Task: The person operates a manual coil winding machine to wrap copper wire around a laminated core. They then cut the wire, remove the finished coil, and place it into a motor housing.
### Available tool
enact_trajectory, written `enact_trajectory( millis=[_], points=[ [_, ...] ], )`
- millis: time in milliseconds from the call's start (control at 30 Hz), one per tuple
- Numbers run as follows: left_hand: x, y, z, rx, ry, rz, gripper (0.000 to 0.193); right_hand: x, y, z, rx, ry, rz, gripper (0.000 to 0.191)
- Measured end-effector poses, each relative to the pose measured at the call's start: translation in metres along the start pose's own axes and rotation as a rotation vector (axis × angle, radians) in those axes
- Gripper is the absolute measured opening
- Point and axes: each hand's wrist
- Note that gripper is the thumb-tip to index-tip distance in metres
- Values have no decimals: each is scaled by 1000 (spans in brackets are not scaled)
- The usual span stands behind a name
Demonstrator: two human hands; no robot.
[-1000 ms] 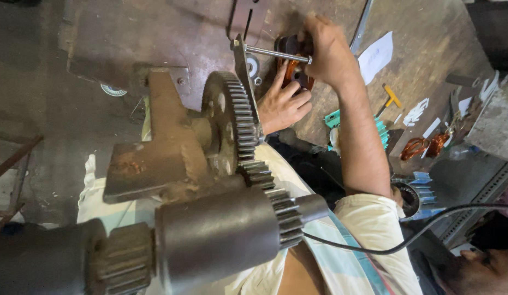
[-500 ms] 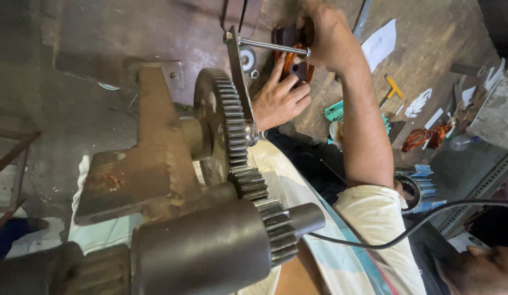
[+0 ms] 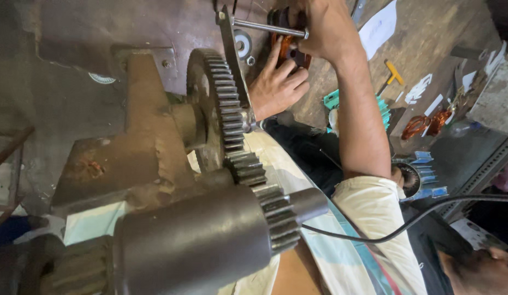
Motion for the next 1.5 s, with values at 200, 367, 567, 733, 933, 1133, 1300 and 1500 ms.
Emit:
enact_trajectory(
  millis=[200,367,567,733,933,1133,1300,1500],
  points=[
    [3,6,2,-2,-13,-43,12,7,0,-4,-155,-116,-32,61],
    [0,11,0,9,-24,-10,13,6,-6,-2,-69,-65,36,43],
    [-8,20,1,4,-6,11,11,5,-5,-5,-17,-45,87,34],
    [-16,26,2,-4,-12,8,9,1,-2,-1,-42,-29,106,32],
    [-20,33,4,-2,21,30,8,1,-3,12,-35,-75,31,34],
    [-27,44,5,-6,17,11,8,0,-1,17,50,-163,37,47],
    [-27,50,7,43,42,-23,10,2,-6,13,-66,-18,177,47],
    [-27,44,8,30,27,30,8,5,-2,15,-28,-122,177,44]
  ],
)
Point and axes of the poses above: each hand's wrist, its own x-axis towards the middle knuckle, its own y-axis out of the palm, z = x × y, and after that the axes turned 3 degrees about -x, right-handed
